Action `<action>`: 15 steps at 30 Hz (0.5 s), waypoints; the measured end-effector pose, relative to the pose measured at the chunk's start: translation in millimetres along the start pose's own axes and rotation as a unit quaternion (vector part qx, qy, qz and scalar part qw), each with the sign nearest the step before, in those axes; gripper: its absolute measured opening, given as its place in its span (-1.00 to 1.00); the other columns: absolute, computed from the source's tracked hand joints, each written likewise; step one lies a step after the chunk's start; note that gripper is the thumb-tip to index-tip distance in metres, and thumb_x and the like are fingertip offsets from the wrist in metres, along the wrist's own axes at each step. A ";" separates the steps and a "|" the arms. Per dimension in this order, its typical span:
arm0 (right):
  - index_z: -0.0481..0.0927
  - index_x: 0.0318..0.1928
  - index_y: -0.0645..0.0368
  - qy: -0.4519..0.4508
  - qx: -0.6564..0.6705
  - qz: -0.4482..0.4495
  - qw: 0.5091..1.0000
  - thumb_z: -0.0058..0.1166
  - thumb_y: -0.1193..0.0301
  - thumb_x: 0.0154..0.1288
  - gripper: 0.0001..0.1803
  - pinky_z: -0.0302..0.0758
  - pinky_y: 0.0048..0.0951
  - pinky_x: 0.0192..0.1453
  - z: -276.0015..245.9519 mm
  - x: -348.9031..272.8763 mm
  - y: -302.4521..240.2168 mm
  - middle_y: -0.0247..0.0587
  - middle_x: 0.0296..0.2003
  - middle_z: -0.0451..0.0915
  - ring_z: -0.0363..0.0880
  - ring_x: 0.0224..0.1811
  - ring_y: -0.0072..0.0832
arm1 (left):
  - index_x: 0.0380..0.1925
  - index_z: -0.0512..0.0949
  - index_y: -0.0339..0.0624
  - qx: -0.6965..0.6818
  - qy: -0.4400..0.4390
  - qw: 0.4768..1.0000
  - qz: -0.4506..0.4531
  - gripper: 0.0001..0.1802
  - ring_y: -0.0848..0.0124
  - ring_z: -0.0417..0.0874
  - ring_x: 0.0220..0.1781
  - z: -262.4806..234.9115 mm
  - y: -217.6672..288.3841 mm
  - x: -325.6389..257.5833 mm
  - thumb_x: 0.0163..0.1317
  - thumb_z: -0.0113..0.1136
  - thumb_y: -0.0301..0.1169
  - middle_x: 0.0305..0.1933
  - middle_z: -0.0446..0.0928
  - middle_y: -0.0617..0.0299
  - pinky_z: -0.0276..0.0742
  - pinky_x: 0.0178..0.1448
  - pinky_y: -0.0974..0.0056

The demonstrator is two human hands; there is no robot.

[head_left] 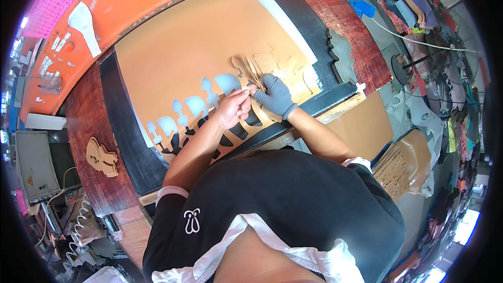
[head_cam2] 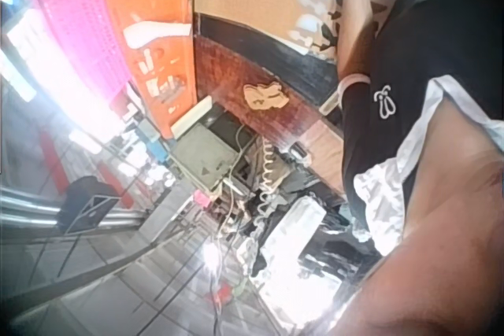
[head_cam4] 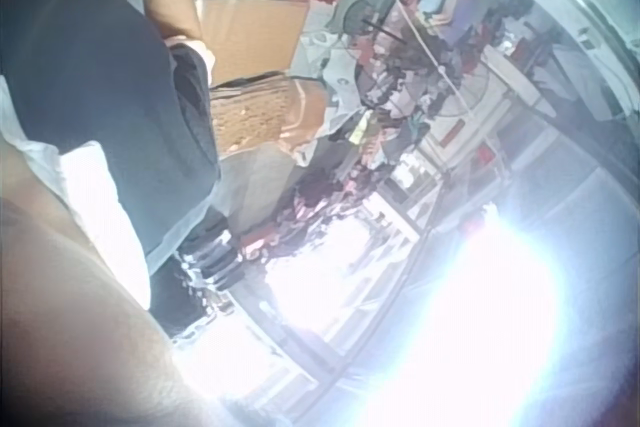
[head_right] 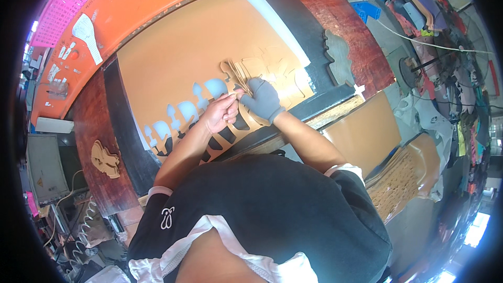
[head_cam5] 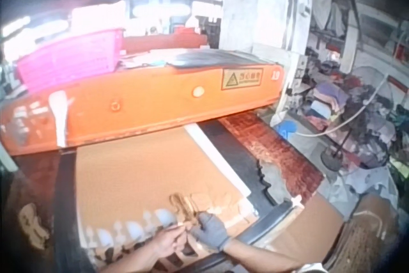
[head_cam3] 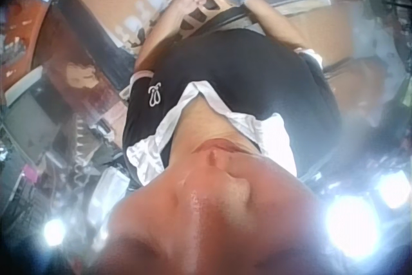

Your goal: The person removes cut-out shapes from a sheet of tan material on a press table, separating them by hand and stacking them. They then place a new sheet onto the press, align it, and continue removing cut pieces from the previous sheet.

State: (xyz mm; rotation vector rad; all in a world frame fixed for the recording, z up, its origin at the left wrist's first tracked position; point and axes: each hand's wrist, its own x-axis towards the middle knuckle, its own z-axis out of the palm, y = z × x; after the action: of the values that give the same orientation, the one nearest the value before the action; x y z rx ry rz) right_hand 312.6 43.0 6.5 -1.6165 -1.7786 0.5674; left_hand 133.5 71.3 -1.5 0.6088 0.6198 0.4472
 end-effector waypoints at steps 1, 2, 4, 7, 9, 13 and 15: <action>0.51 -0.38 0.21 -0.001 0.026 0.010 1.000 0.18 0.13 0.07 -0.63 0.39 -0.19 -0.32 -1.4 0.7 -1.2 0.02 -0.47 0.49 0.49 -0.38 -0.06 | 0.02 0.36 -0.07 -0.001 -0.022 1.000 -0.006 -0.72 0.64 0.14 -0.66 -1.4 0.4 0.9 0.43 -0.23 -0.25 -0.63 0.18 0.46 0.12 -0.51 0.47; 0.51 -0.39 0.22 -0.011 0.054 0.024 0.998 0.17 0.14 0.08 -0.64 0.39 -0.20 -0.32 -2.6 1.7 -2.1 0.02 -0.48 0.48 0.49 -0.38 -0.06 | 0.01 0.36 -0.06 -0.007 -0.019 1.000 -0.008 -0.74 0.64 0.15 -0.66 -2.5 0.7 1.5 0.43 -0.22 -0.27 -0.62 0.20 0.46 0.14 -0.51 0.46; 0.51 -0.41 0.23 -0.018 0.083 0.033 0.996 0.15 0.15 0.11 -0.65 0.39 -0.22 -0.32 -4.0 2.8 -3.5 0.01 -0.50 0.48 0.50 -0.39 -0.07 | -0.01 0.36 -0.04 -0.025 -0.039 0.999 -0.013 -0.77 0.63 0.16 -0.65 -1.9 0.3 0.6 0.42 -0.19 -0.29 -0.61 0.23 0.45 0.17 -0.50 0.44; 0.53 -0.39 0.22 -0.028 0.091 0.059 0.994 0.08 0.20 0.16 -0.70 0.41 -0.25 -0.29 -4.5 3.3 -3.0 -0.01 -0.48 0.51 0.53 -0.38 -0.10 | 0.09 0.33 -0.09 0.093 0.080 0.992 -0.005 -0.67 0.56 0.31 -0.53 7.1 1.5 -6.5 0.39 -0.11 -0.27 -0.41 0.40 0.31 0.34 -0.40 0.38; 0.55 -0.36 0.21 0.004 0.107 0.087 0.990 0.06 0.21 0.17 -0.71 0.42 -0.25 -0.27 -2.0 2.4 -1.4 0.00 -0.46 0.53 0.54 -0.36 -0.11 | 0.15 0.29 -0.15 0.347 0.185 0.902 0.176 -0.59 0.39 0.43 -0.29 14.4 4.4 -14.1 0.35 -0.05 -0.25 -0.16 0.40 0.13 0.42 -0.20 0.26; 0.57 -0.35 0.19 0.004 0.131 0.108 0.985 0.03 0.22 0.17 -0.73 0.44 -0.27 -0.22 7.7 0.0 4.2 0.00 -0.43 0.55 0.55 -0.33 -0.14 | 0.26 0.15 -0.30 0.660 0.312 0.591 0.345 -0.34 0.03 0.15 0.36 14.6 20.3 -10.1 0.26 0.05 -0.18 0.32 0.13 -0.15 0.08 0.35 0.00; 0.57 -0.35 0.19 0.041 0.173 0.111 0.978 0.03 0.25 0.18 -0.75 0.45 -0.29 -0.21 12.8 -0.3 6.3 -0.04 -0.41 0.56 0.55 -0.31 -0.20 | 0.32 0.06 -0.28 0.737 0.329 0.518 0.285 -0.24 0.08 -0.09 0.49 7.6 24.6 4.2 0.27 -0.03 -0.04 0.44 -0.04 -0.07 -0.21 0.46 -0.05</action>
State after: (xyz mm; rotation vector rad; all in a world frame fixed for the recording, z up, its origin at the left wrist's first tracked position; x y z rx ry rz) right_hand 307.8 45.0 -6.8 -1.5743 -1.3571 0.8494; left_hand 136.5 88.8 17.6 2.4368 1.5517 0.7149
